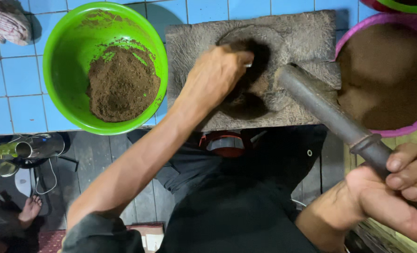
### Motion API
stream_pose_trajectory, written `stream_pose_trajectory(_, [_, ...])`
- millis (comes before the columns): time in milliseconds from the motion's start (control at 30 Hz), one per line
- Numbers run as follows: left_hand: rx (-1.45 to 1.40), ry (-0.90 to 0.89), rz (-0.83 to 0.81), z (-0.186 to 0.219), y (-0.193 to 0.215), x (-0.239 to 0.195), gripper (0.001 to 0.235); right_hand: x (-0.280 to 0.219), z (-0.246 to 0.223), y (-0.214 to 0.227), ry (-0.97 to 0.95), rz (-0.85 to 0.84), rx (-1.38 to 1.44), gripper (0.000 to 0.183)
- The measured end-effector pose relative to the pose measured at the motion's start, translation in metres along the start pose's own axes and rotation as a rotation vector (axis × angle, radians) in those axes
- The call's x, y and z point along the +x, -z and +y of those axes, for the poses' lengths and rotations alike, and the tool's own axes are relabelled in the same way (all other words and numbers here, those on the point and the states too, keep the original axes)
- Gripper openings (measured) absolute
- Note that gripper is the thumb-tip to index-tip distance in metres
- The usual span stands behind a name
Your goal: The person uses a pestle to grind a dark brown substance in a stone mortar while holding a small metal scoop. The ground material is periodically transferred into a green bowl. The person continues grinding and transferring the substance throughout the clip.
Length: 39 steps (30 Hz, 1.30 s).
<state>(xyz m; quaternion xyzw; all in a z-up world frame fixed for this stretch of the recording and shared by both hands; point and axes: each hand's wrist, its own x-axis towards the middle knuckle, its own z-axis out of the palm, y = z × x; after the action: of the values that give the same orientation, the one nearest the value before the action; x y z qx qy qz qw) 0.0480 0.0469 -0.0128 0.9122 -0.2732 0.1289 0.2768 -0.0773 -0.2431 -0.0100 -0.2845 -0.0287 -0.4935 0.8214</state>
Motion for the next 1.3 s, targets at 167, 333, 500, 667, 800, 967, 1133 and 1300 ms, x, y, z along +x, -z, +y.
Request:
stream_pose_trajectory(167, [-0.126, 0.003, -0.130, 0.001, 0.010, -0.008, 0.034, -0.005, 0.011, 0.014, 0.181, -0.080, -0.216, 0.048])
stream_pose_trajectory(333, [-0.152, -0.050, -0.143, 0.004, 0.000, 0.000, 0.012, -0.003, 0.001, 0.000, 0.021, 0.042, -0.044, 0.026])
stream_pose_trajectory(500, [-0.076, -0.074, -0.227, 0.004, 0.023, -0.005, 0.026, -0.010, 0.008, 0.008, 0.100, -0.010, -0.124, 0.038])
stream_pose_trajectory(667, [0.363, 0.080, -0.219, 0.013, 0.012, -0.032, 0.012, -0.008, 0.011, 0.029, 0.139, -0.145, -0.274, 0.059])
stream_pose_trajectory(800, [0.079, 0.230, -0.214, 0.021, 0.024, -0.026, 0.011, -0.014, 0.008, 0.029, 0.153, -0.220, -0.418, 0.051])
stream_pose_trajectory(967, [-0.047, 0.095, -0.171, 0.036, 0.023, -0.024, 0.025, -0.008, 0.014, 0.027, 0.199, -0.118, -0.335, 0.059])
stream_pose_trajectory(1133, [-0.029, 0.165, -0.217, 0.024, 0.001, -0.015, 0.013, -0.005, 0.004, 0.026, 0.060, -0.043, -0.144, 0.045])
stream_pose_trajectory(1300, [-0.117, 0.127, -0.027, 0.016, 0.031, -0.003, 0.023, -0.002, 0.006, 0.023, 0.052, -0.072, -0.108, 0.045])
